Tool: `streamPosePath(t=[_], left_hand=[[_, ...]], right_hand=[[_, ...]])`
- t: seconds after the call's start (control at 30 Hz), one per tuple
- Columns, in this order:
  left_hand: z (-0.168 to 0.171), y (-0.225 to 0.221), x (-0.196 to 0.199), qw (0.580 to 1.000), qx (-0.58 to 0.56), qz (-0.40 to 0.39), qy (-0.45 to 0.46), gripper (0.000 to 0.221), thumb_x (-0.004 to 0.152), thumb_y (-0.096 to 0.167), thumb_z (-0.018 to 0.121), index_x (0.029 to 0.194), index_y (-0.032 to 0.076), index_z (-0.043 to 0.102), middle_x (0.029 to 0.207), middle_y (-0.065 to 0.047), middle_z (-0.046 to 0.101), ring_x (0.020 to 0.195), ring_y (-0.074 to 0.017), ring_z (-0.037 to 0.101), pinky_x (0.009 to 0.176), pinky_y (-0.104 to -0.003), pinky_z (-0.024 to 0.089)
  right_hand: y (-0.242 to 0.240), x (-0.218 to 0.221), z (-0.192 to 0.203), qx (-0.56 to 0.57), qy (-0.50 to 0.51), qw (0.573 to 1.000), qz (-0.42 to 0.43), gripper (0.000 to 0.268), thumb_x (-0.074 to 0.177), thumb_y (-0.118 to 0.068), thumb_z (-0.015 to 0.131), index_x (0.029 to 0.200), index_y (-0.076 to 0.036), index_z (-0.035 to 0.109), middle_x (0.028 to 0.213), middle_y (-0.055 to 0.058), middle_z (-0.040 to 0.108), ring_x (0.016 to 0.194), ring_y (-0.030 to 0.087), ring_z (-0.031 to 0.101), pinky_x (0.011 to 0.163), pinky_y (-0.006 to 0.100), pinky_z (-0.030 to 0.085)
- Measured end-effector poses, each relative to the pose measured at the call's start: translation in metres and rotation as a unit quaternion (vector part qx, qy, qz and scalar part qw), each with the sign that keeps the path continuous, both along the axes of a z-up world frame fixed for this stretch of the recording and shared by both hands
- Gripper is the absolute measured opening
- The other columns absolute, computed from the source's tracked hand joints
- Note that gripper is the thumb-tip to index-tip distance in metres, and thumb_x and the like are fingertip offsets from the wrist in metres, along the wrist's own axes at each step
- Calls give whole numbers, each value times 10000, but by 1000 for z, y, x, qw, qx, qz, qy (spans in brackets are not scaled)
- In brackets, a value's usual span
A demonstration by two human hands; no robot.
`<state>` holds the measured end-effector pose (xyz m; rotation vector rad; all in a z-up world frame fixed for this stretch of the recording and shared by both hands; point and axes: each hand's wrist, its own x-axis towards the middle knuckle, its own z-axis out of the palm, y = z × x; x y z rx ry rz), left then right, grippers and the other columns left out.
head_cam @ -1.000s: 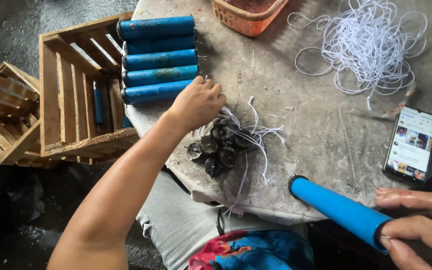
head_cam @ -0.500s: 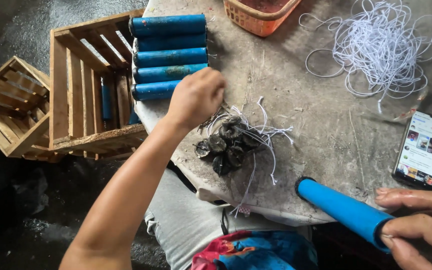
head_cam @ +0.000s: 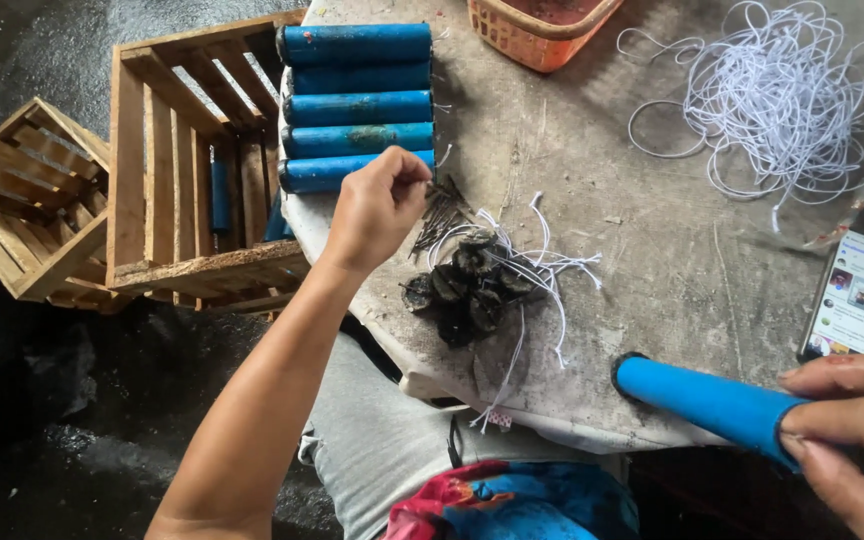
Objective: Assembling candle components by threading wicks through metal bases and inserting them into plastic tubes.
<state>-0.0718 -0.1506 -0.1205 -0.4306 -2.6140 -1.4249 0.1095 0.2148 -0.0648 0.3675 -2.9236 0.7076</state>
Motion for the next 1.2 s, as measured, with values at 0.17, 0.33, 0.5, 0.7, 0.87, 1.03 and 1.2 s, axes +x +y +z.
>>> streamPosePath(t=[0.17,0.33,0.5,0.7,0.87,1.03,1.2], left_hand=[[-15,-5,-1,974,-223,4,36,108,788,86,450,858,83,532,828,-58,568,660,-256,543,524,-381,424],[-23,9,-16,885,-406,-101,202,138,774,36,419,774,71,552,744,-77,530,670,-222,492,606,-340,393],[-33,35,-35,783,-501,-192,315,148,787,104,449,744,145,584,785,-67,537,676,-226,517,574,-336,391],[-34,42,-46,820,-454,-213,275,112,734,83,445,760,104,552,742,-73,553,642,-245,545,550,-355,417],[-4,46,-28,973,-149,-111,139,83,680,69,507,720,112,448,680,-69,506,590,-258,492,525,-370,367],[42,62,3,965,217,-147,-15,251,805,-23,514,1034,50,441,779,-22,470,650,-89,490,580,-193,441],[87,80,52,963,187,-192,-6,89,838,90,531,926,90,525,758,-7,537,624,-70,504,565,-179,413]], right_hand=[[-10,-1,7,-12,4,1000,-11,120,681,-106,555,779,-104,624,1052,56,563,1084,188,496,1040,353,385],[-28,-11,20,-3,24,1000,-6,86,684,-98,547,725,-100,621,984,41,589,1048,181,488,1017,322,377],[-32,-25,25,9,63,997,36,84,678,-136,565,733,-119,626,955,46,596,951,183,528,857,312,393],[-52,-31,51,21,65,996,52,66,700,-98,595,754,-81,631,909,83,562,788,198,564,672,303,446],[-61,-33,59,-3,78,995,65,72,725,-78,589,786,-90,625,920,73,556,808,185,565,682,266,457],[-70,-34,67,11,67,997,37,73,737,-66,572,742,-130,608,915,-12,594,832,83,579,685,193,429],[-66,-39,68,1,57,996,74,34,748,-85,545,755,-112,564,883,4,585,848,113,577,710,216,418]])
